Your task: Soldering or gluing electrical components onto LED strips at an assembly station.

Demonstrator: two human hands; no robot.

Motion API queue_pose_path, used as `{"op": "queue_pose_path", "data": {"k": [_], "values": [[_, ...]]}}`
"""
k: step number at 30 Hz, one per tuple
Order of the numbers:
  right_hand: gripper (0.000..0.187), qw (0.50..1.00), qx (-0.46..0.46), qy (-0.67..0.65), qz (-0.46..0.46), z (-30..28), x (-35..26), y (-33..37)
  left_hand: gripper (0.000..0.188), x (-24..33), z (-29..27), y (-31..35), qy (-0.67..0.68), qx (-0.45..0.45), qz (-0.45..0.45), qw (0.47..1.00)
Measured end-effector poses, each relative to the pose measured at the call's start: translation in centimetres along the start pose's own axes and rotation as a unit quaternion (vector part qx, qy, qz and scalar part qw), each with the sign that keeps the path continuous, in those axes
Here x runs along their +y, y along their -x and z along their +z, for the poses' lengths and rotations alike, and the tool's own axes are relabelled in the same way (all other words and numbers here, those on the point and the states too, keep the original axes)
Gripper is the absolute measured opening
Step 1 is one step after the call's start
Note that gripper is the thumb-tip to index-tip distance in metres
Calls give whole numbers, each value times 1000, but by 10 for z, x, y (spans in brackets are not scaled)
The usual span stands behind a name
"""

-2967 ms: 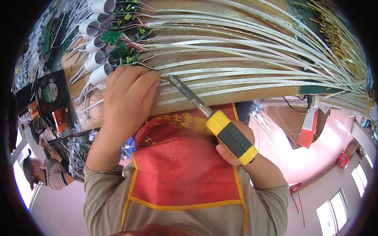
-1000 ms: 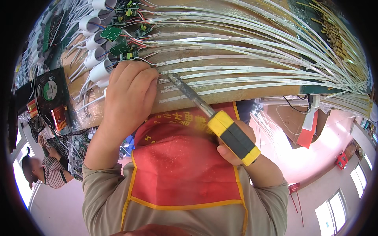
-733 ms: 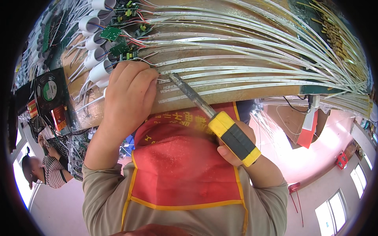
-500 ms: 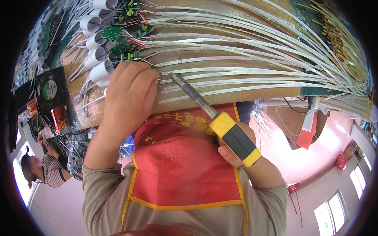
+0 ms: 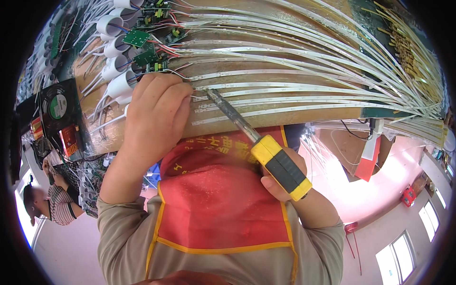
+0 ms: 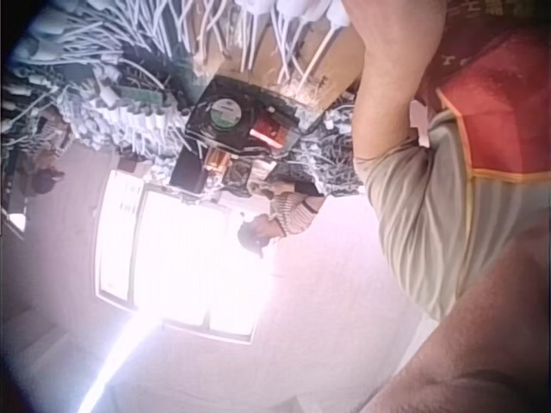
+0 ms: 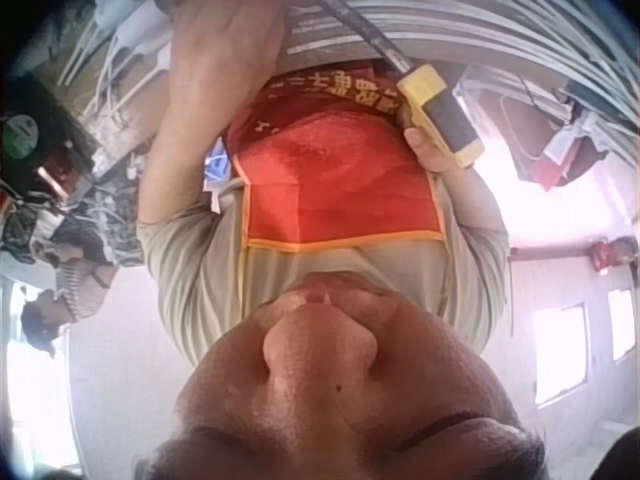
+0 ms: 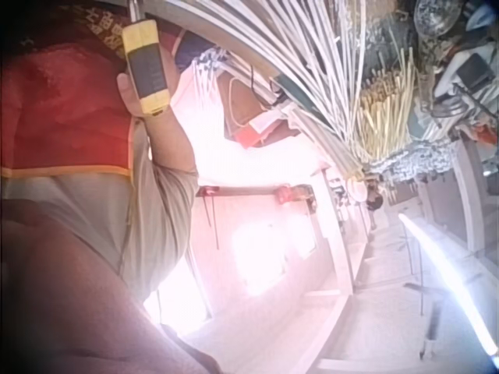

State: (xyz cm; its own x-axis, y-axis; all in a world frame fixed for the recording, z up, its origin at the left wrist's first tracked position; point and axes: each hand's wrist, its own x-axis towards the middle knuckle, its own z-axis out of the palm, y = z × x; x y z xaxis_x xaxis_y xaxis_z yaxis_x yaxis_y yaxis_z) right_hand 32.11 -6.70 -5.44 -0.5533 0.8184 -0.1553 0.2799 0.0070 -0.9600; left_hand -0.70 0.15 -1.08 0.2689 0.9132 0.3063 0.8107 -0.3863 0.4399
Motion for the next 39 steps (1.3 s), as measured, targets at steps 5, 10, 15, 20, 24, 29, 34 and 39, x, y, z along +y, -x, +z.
{"op": "queue_pose_path", "data": {"k": [5, 10, 15, 20, 24, 29, 34, 39], "values": [[28, 996, 18, 60, -70, -1, -6, -12, 23, 2, -1, -1, 19, 2, -9, 1000], [29, 1000, 8, -2, -8, -1, -4, -4, 20, -1, -6, -2, 32, -18, -7, 999], [28, 1000, 3, -2, -2, -2, -6, -6, 18, 1, -2, -2, 22, 5, -12, 1000], [25, 1000, 8, -24, 17, -2, -8, -5, 19, 0, 2, -2, 16, 11, -4, 1000], [23, 999, 14, -32, 18, -1, -10, -6, 25, -2, 3, 0, 4, 0, 12, 1000], [23, 1000, 15, -15, 12, -1, -11, -6, 17, 1, 1, -3, 23, 7, -14, 1000], [26, 1000, -1, -17, -1, -5, -14, -11, 18, 1, 1, -3, 24, 6, -13, 1000], [28, 1000, -14, -9, 8, -3, -8, -8, 19, 1, 1, -3, 24, 6, -12, 1000]]}}
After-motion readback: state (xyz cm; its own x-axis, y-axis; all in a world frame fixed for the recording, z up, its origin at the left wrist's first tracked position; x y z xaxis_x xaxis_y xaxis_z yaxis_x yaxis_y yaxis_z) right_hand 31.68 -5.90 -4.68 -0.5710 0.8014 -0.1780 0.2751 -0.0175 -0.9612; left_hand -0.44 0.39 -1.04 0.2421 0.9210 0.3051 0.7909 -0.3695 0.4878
